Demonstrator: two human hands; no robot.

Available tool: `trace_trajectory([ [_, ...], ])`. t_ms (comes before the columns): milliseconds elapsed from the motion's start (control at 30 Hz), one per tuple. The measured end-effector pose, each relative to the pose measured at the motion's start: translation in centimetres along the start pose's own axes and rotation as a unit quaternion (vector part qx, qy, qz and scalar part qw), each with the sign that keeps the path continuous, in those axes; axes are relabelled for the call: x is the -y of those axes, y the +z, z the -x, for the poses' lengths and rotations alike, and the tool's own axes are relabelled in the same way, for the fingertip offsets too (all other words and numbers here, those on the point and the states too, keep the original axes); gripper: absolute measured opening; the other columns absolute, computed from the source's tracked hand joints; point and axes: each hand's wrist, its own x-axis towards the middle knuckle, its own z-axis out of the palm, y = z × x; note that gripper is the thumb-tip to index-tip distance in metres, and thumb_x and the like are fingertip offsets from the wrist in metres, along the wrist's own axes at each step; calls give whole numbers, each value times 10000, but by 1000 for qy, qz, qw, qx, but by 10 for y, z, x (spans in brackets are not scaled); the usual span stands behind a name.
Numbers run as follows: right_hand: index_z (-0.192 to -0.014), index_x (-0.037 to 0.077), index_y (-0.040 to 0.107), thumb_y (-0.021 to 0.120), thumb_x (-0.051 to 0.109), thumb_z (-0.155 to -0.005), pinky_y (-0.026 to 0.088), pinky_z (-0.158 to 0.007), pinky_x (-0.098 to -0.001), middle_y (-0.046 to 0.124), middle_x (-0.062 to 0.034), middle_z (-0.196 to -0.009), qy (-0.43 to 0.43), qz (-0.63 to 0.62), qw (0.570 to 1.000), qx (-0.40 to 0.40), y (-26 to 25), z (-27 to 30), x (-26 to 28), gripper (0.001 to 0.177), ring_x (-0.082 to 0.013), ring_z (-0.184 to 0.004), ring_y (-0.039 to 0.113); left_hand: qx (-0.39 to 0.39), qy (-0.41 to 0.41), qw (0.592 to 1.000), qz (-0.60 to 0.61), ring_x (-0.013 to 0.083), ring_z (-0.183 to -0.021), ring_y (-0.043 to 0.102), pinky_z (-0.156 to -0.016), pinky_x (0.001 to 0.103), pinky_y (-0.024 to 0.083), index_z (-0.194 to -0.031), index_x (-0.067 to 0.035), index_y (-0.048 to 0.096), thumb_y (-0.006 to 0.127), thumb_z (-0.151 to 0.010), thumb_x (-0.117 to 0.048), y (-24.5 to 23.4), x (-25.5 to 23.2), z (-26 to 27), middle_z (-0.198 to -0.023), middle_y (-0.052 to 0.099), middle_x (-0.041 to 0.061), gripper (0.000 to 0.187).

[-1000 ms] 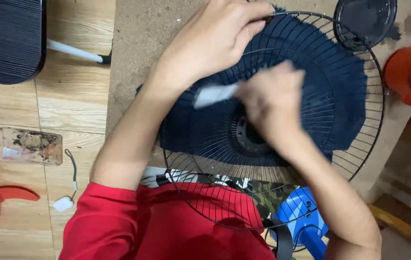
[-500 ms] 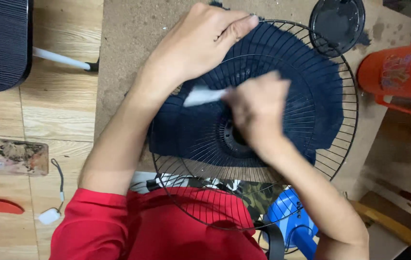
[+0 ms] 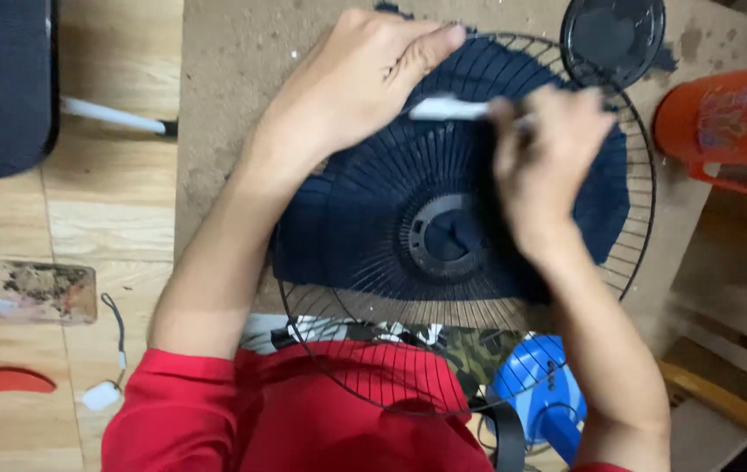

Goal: Cleaning a fan guard using a toothbrush to remove dust and debris

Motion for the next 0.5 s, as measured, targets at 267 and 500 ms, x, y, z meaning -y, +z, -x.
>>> trace_trajectory([
  [267, -597, 180, 522, 548, 419, -961, 259, -501, -408, 516, -52, -573, -7, -5, 998, 63, -11, -7, 5, 435, -279, -557, 471, -26, 104, 993, -56, 380, -794, 624, -692, 430, 420, -1016, 38, 642, 484, -970, -124, 2, 6, -4, -917, 689, 204, 230],
  [500, -651, 134, 379, 581, 269, -955, 201, -588, -408, 381, -33, -592, -93, -288, 952, -33, -25, 5, 27, 390, -250, -652, 352, -23, 77, 995, -63, 368, -791, 639, -665, 434, 433, -1041, 17, 657, 497, -953, -114, 0, 4, -5, -925, 696, 192, 224],
])
